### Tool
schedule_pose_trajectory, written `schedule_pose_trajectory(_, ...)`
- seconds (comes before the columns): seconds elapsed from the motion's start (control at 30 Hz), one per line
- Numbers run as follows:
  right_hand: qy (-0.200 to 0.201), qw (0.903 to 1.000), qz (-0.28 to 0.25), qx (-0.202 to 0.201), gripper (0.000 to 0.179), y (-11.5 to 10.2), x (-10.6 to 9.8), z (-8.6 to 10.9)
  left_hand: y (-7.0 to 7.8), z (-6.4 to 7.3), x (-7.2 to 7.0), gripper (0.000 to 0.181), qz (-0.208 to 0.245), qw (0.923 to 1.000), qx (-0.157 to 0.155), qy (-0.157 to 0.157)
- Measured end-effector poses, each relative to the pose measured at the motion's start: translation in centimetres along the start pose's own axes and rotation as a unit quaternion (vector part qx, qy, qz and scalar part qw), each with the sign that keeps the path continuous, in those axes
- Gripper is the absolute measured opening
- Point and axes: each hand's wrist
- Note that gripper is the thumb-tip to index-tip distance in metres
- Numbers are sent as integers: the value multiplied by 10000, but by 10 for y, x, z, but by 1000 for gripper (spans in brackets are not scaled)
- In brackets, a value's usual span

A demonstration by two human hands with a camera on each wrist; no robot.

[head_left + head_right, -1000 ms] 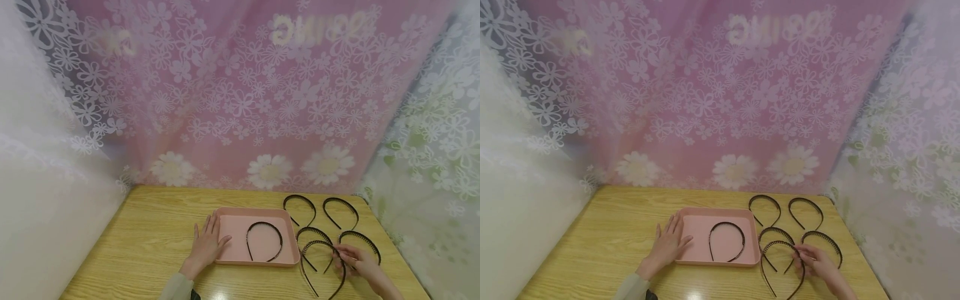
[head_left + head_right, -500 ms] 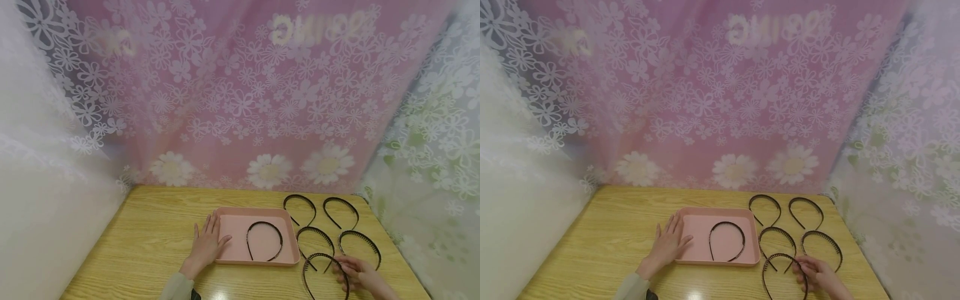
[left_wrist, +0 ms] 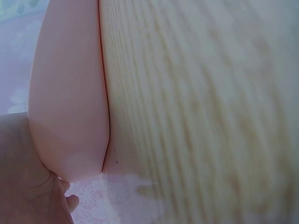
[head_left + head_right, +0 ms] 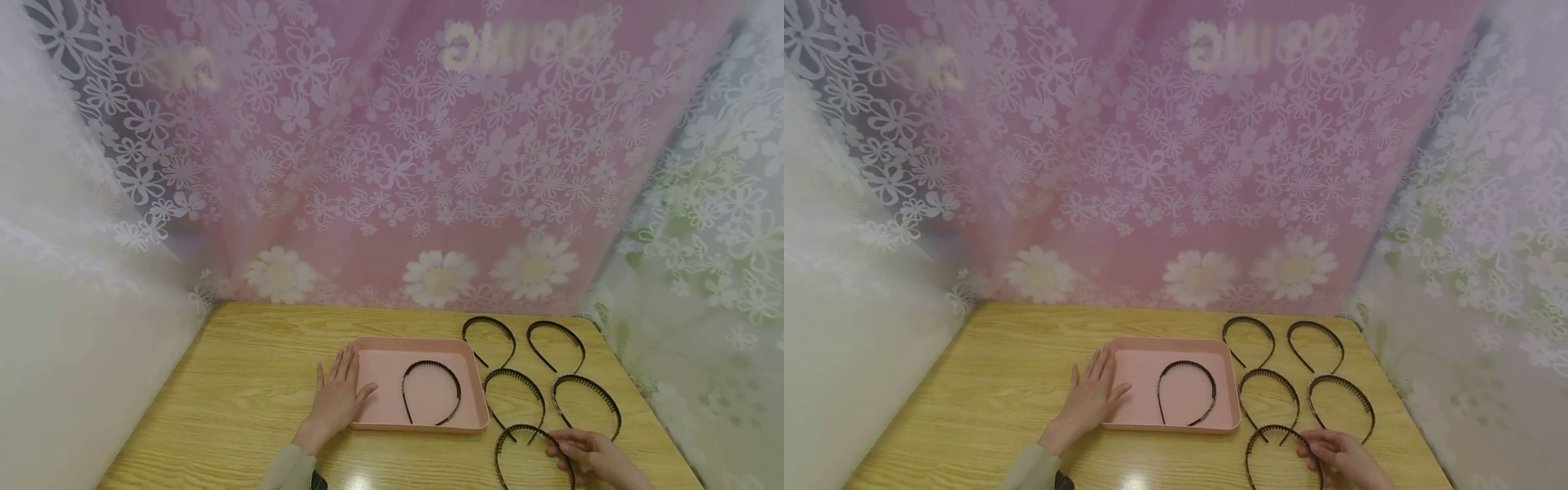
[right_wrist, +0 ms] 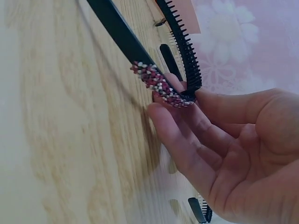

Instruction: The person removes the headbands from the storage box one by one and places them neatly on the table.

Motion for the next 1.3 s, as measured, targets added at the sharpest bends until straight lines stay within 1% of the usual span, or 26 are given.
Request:
schedule_pose_trajectory(0.17, 20, 9995, 315, -61, 44, -1, -1, 1, 1, 0, -1, 80, 91, 9999, -27, -45)
schedule_pose_trajectory(0.27, 209, 9975, 671, -20, 46, -3, -1, 2, 1, 1, -2, 79, 195, 9998, -23, -34)
schedule_pose_trajectory(0.4, 488, 9932, 1054, 113, 47, -5, 1, 2, 1, 1, -1, 80, 188, 9998, -26, -44)
schedule_pose_trajectory(0.5, 601, 9906, 1220, 155, 46, -7, 2, 1, 0, 0, -1, 80, 142, 9999, -50, -82)
schedule_pose_trajectory(0.63, 635, 9893, 1303, 140, 44, -8, 3, 1, 0, -1, 0, 80, 97, 9998, -80, -120)
schedule_pose_trajectory(0.7, 584, 9888, 1376, 32, 45, -8, 2, 1, 0, -1, 1, 80, 105, 9998, -85, -122)
schedule_pose_trajectory(0.77, 599, 9857, 1572, -125, 45, -10, 1, 1, 0, -1, 1, 80, 82, 9999, -80, -125)
schedule_pose_trajectory(0.87, 887, 9746, 2016, -403, 47, -17, 0, 0, 0, -1, 0, 79, 92, 9998, -78, -124)
schedule_pose_trajectory(0.93, 1142, 9675, 2196, -521, 48, -23, 0, -2, 0, -1, -1, 79, 85, 9998, -78, -130)
schedule_pose_trajectory(0.97, 1279, 9650, 2221, -557, 49, -27, 1, -3, 0, -1, -1, 79, 101, 9998, -81, -130)
schedule_pose_trajectory(1.03, 1456, 9639, 2142, -618, 51, -33, 4, -6, 0, -1, -2, 79, 111, 9998, -86, -137)
schedule_pose_trajectory(1.13, 1592, 9627, 2037, -805, 53, -43, 9, -10, 0, -1, -2, 80, 108, 9998, -73, -134)
schedule_pose_trajectory(1.3, 1795, 9571, 1978, -1126, 53, -56, 24, -19, 0, -1, -1, 80, 93, 9999, -52, -136)
Point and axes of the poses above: each hand's wrist, its own z-axis away from the middle knuckle, its own x-axis out of the palm, y = z × x, and after that the axes turned 11 degrees about y, right-handed
